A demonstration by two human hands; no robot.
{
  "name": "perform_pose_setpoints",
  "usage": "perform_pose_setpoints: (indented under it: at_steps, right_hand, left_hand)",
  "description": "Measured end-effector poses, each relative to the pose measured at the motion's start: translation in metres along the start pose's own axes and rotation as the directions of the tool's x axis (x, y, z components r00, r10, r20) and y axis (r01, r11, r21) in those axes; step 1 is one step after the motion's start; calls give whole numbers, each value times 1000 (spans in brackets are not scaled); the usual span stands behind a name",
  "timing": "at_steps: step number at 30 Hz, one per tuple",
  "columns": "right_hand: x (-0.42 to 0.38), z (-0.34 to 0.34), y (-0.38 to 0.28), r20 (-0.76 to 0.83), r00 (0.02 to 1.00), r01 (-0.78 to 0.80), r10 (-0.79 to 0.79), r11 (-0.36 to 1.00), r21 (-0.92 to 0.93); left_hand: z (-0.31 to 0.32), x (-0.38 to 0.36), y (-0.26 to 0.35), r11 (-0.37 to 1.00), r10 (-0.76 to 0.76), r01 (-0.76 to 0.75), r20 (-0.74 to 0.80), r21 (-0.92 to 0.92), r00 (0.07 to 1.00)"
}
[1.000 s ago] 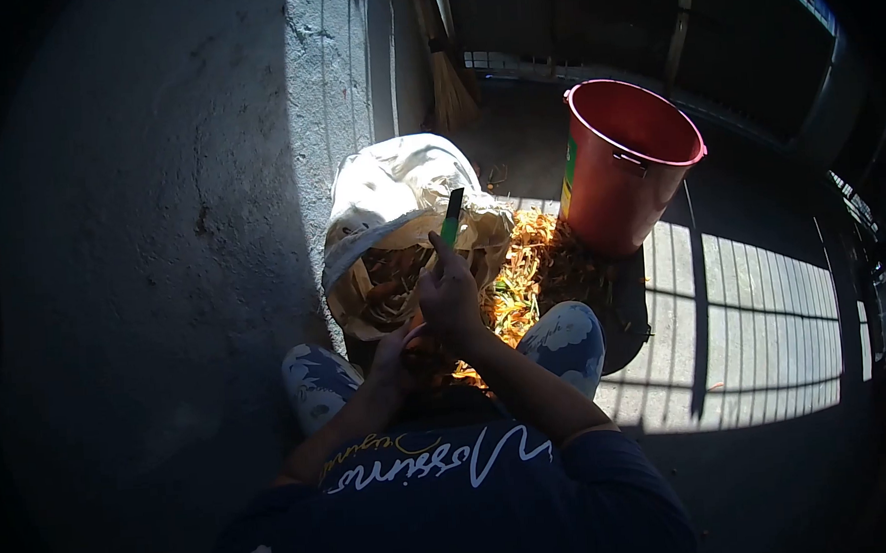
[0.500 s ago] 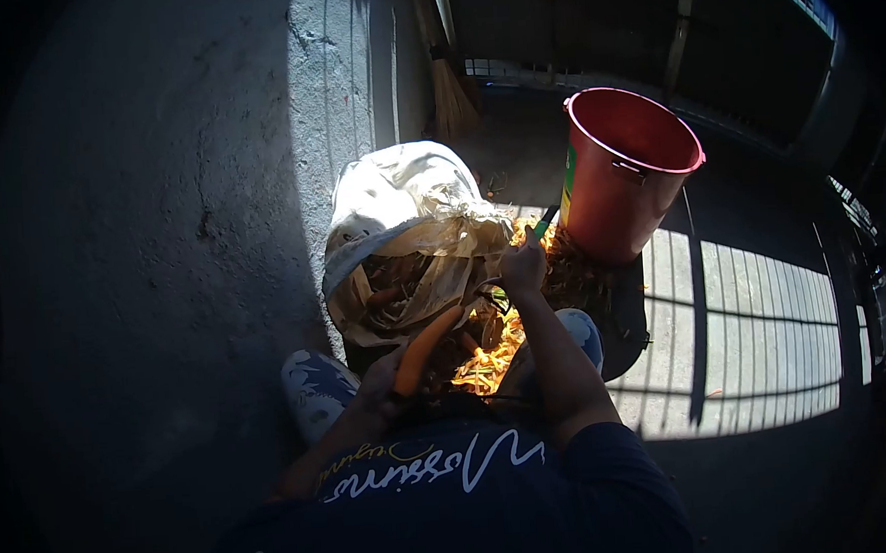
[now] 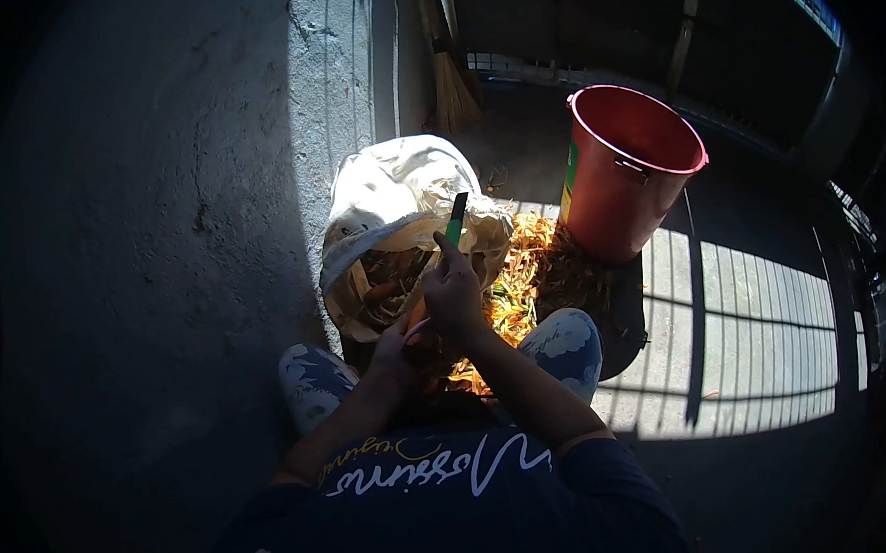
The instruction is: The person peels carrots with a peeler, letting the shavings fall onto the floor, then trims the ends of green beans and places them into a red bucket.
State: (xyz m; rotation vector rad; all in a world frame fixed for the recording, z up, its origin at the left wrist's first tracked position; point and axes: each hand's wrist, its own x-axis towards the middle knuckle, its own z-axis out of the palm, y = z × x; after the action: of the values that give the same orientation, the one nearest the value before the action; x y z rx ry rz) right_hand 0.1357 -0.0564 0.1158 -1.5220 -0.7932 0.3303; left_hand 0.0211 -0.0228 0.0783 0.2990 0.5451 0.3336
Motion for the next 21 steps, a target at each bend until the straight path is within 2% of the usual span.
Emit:
perform_pose_setpoints:
  at_steps: [1,4,6,8,9,10,11,12,13,14,16,17,19,20,21]
  right_hand:
    - [-1,2,0,-5,999,40,-40,998,-39]
    - [-5,5,1,-14,995,92,-94,990,-107]
    - [-6,4,1,-16,994,105,-108,985,-137]
    - [-4,1,0,18,999,44,-42,994,-102]
    - [-1,-3,2,19,999,46,-44,994,-102]
    - [8,-8,5,-36,999,-43,41,998,-51]
    - [20,-15,11,-87,988,-128,128,992,5]
    - [36,-22,34,-117,988,-100,100,995,5]
    - [50,-28,56,-139,987,-102,78,980,-173]
    - [61,-34,83,-208,978,-42,-19,958,-285]
    - [74,-51,97,-289,956,-187,48,860,-475]
    - [77,-58,101,-294,955,-185,44,862,-472]
    - [75,-68,103,-320,936,-257,148,909,-329]
    - [74,-65,106,-316,937,-258,150,907,-332]
    - [70,-60,104,-341,938,-178,62,930,-321]
  left_hand:
    - [2,-1,-2,997,35,-31,-63,72,997]
    - [3,-4,-5,1000,4,-3,-110,15,994]
    - [0,-7,-7,1000,8,-6,-88,23,996]
    - [-9,-8,-8,999,12,-10,-66,33,998]
    - [-20,-4,-6,994,-9,8,3,113,1000]
    - [-18,-6,-2,980,-33,19,72,196,997]
    - [-17,-10,0,980,-32,16,77,199,996]
    - [-5,-24,0,973,-37,40,-19,225,999]
    - [-1,-35,-1,966,-41,70,-121,248,992]
    - [-7,-38,-2,966,-44,74,-124,247,991]
    - [-21,-41,0,966,-140,148,-55,210,989]
    - [-23,-40,1,965,-138,146,-52,216,989]
    - [-25,-39,0,986,-75,84,-68,144,995]
    - [-30,-36,1,987,-75,84,-70,139,995]
    - [-37,-30,2,985,-56,71,-96,160,994]
